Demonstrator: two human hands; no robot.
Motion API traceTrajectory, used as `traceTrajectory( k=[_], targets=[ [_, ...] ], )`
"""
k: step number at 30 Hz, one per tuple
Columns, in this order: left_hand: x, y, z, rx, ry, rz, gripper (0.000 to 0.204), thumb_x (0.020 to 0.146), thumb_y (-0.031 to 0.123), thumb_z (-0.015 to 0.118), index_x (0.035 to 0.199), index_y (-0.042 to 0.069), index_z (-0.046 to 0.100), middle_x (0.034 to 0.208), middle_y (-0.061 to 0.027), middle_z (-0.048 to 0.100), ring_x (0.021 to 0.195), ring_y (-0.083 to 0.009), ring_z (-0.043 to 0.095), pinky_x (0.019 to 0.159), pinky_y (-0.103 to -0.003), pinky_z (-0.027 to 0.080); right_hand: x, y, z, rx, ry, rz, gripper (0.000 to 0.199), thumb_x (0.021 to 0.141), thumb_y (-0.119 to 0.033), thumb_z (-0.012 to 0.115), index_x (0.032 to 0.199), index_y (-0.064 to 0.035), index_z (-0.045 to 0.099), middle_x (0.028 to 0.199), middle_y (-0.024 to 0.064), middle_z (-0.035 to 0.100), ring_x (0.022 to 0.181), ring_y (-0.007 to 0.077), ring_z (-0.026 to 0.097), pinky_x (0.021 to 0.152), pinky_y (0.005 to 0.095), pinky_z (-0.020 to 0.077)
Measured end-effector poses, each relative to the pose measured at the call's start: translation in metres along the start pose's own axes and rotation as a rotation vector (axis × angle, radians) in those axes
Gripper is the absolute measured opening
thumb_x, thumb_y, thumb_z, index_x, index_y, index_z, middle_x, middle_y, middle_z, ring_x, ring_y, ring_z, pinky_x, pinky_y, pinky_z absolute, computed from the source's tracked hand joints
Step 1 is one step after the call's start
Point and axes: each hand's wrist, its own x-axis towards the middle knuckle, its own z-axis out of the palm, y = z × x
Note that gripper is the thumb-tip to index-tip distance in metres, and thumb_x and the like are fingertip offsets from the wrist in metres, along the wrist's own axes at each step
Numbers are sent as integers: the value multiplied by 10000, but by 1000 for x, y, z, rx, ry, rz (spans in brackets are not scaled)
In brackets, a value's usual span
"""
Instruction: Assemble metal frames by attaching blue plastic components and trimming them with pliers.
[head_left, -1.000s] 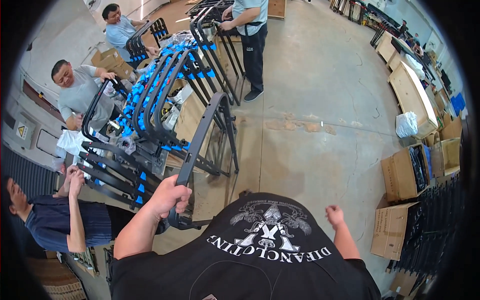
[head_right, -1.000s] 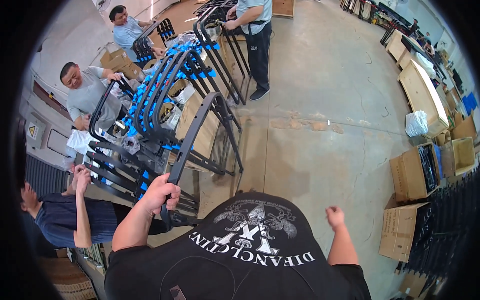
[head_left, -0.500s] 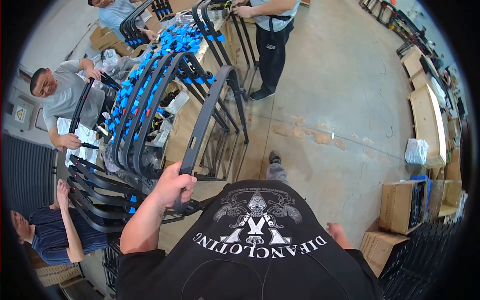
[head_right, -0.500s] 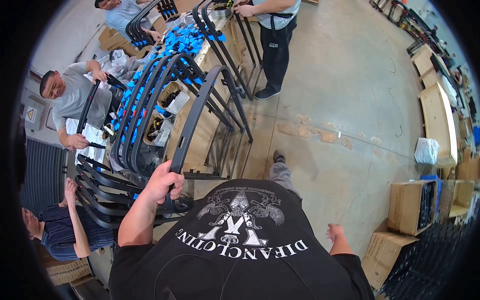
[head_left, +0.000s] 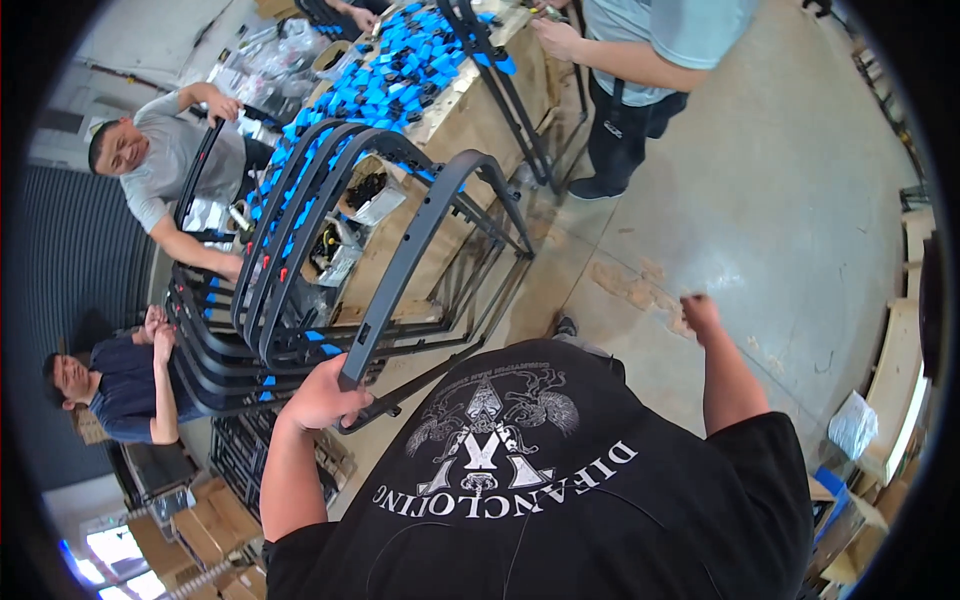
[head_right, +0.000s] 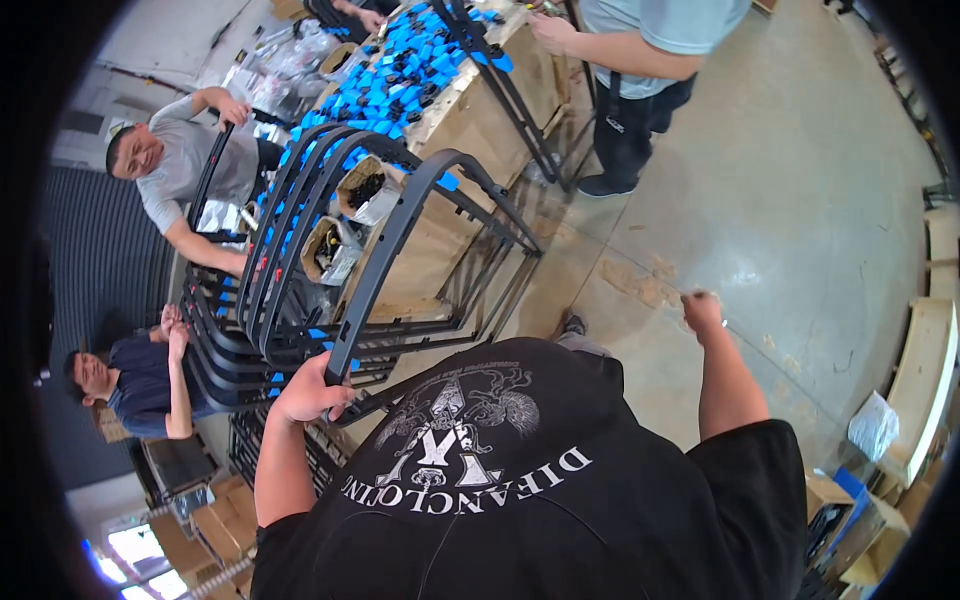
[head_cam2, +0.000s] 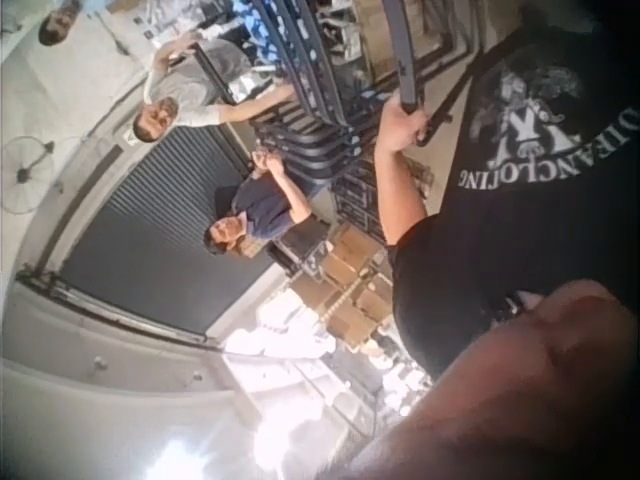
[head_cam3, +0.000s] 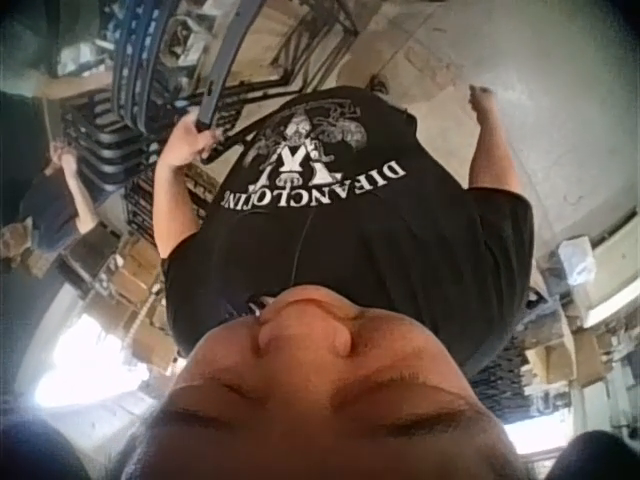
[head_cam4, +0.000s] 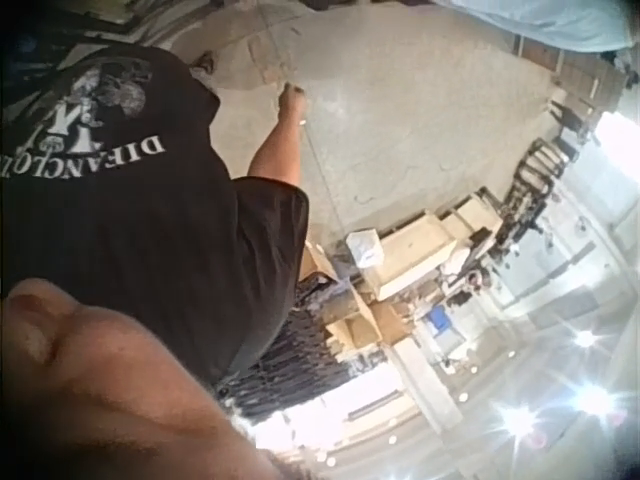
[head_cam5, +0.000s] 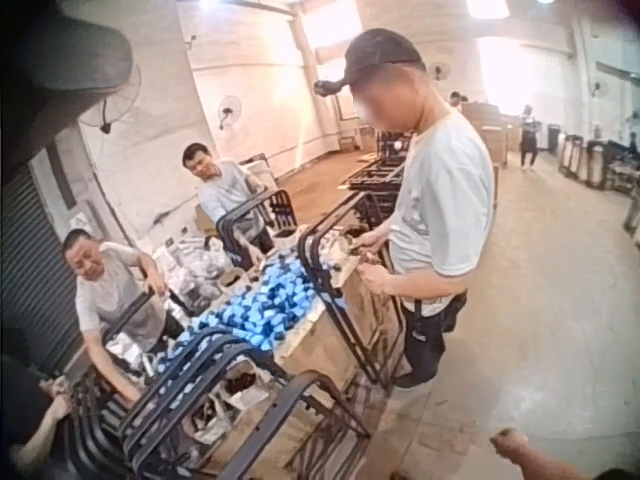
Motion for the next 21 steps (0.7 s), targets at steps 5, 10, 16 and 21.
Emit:
traceTrajectory(
  k=[5, 10, 16, 21],
  targets=[
    [-15, -6, 19, 138, 314, -27, 323, 787, 40, 748, 1043, 31, 552, 771, -37, 612, 637, -112, 597, 532, -281, 474, -39, -227, 69, 180, -212, -710, 378, 908, -304, 713, 1118, 7, 665, 1006, 121, 709, 941, 199, 661, 847, 340, 522],
    [-23, -96, 30, 266, 891, 200, 354, 773, 86, 801, 1050, 8, 595, 922, -55, 653, 844, -149, 606, 780, -296, 497, -119, -408, 134, 448, -354, -1235, 356, 1000, -204, 636, 1285, -2, 566, 1116, 70, 639, 1012, 133, 602, 935, 298, 484],
    [24, -188, 25, -666, 1247, 682, 336, 1052, 334, 521, 868, 57, 570, 772, -11, 574, 691, -84, 544, 634, -252, 431, -148, -482, 176, 257, -590, -980, 340, 981, -362, 633, 965, -28, 700, 762, -26, 570, 720, 70, 494, 648, 245, 391],
    [20, -162, 3, -707, 1432, 493, 327, 1032, 352, 562, 824, 101, 582, 721, 13, 590, 633, -71, 554, 568, -208, 433, -165, -478, 193, 294, -550, -971, 348, 972, -366, 641, 935, -23, 691, 752, -43, 558, 685, 49, 461, 620, 228, 363]
  ],
)
